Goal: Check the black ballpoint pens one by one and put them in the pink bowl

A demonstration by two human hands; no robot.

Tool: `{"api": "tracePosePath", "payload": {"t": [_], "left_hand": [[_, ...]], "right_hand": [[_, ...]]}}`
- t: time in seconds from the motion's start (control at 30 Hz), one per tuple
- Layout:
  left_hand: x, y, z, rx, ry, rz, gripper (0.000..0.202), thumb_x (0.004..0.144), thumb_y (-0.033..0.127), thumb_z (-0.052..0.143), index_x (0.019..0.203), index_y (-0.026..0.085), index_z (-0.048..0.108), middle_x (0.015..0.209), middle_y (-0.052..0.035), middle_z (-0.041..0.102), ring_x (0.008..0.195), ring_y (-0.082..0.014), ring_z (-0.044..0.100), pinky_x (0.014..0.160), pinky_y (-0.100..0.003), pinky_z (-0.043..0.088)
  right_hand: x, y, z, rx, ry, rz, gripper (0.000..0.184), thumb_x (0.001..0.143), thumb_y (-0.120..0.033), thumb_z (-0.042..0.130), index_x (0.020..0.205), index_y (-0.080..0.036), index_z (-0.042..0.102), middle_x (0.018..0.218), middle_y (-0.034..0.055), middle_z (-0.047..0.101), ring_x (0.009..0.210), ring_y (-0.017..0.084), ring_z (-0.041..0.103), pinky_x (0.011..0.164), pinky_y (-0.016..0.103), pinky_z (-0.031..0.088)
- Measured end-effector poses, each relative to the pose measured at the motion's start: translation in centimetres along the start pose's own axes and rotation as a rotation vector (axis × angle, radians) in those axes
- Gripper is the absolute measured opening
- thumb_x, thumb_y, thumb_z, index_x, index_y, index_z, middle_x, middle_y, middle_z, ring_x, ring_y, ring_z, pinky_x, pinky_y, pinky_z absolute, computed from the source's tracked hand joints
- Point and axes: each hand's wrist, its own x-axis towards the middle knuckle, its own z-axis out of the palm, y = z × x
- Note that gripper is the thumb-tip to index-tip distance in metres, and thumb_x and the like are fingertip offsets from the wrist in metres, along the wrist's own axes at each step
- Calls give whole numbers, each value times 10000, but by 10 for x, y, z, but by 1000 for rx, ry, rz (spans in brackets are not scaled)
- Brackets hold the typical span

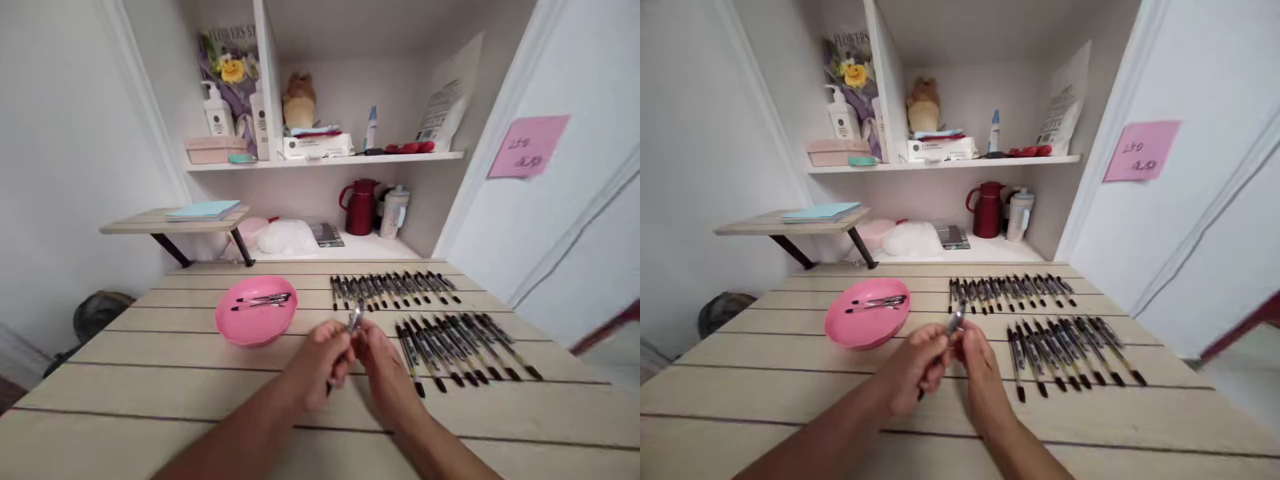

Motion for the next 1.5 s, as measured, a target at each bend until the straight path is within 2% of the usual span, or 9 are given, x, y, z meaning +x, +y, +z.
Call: {"api": "tracePosePath", "payload": {"t": [0.13,0.3,0.43,0.57,0.7,0.9,1.1,1.3,1.5], "left_hand": [[8,-39,16,-43,21,-82,239,734,398,537,790,185,443,528,69,456,302,-1,243,347,-167,102],[3,-42,16,-115,-63,-135,380,749,398,532,1072,223,438,550,59,485,313,-2,192,372,-171,96],[-3,-32,14,-124,-125,-147,390,745,379,544,1083,204,462,591,38,508,324,4,194,378,-173,91],[-6,-32,14,-121,-180,-138,343,756,365,533,1043,182,498,586,35,500,326,-1,213,368,-182,97],[-6,-36,14,-131,-168,-174,375,752,317,531,1101,188,482,570,39,498,325,-10,225,372,-185,92],[0,-43,9,-177,-45,-207,407,732,314,547,1117,201,476,583,40,494,342,-5,219,391,-176,87],[3,-46,7,-181,-21,-187,444,714,330,571,1128,203,476,585,40,498,341,-5,228,391,-172,91],[3,-46,8,-176,-20,-174,415,730,300,541,1127,199,472,585,35,502,338,-13,254,380,-176,100],[2,-46,8,-182,-16,-170,414,725,301,551,1117,195,470,584,37,505,337,-10,245,377,-176,101]], "right_hand": [[3,0,-6,3,117,109,349,758,-509,504,899,-191,518,732,16,654,283,32,363,262,167,281],[5,-3,-7,-80,180,176,335,759,-523,478,840,-198,488,660,-12,649,191,27,315,206,157,173],[8,-4,-6,22,166,174,331,750,-523,495,861,-212,489,712,5,666,243,55,394,201,165,204],[17,-6,-14,151,212,52,293,720,-470,573,841,-206,529,763,22,665,599,127,603,405,187,444],[32,-17,-34,104,352,-153,294,707,-442,602,869,-197,605,652,-29,586,563,74,536,500,175,437],[48,-51,-65,-286,403,-219,380,626,-430,669,899,-172,615,572,-37,554,466,78,476,459,210,386],[56,-66,-87,-1083,214,-92,269,675,-383,592,850,-178,589,563,-5,603,453,129,536,462,244,374],[55,-52,-77,-1748,129,-76,200,724,-301,515,837,-171,616,718,77,665,689,204,610,566,262,366],[49,-28,-60,-2018,13,-55,169,764,-204,475,830,-122,606,852,152,659,796,231,611,632,280,371]]}}
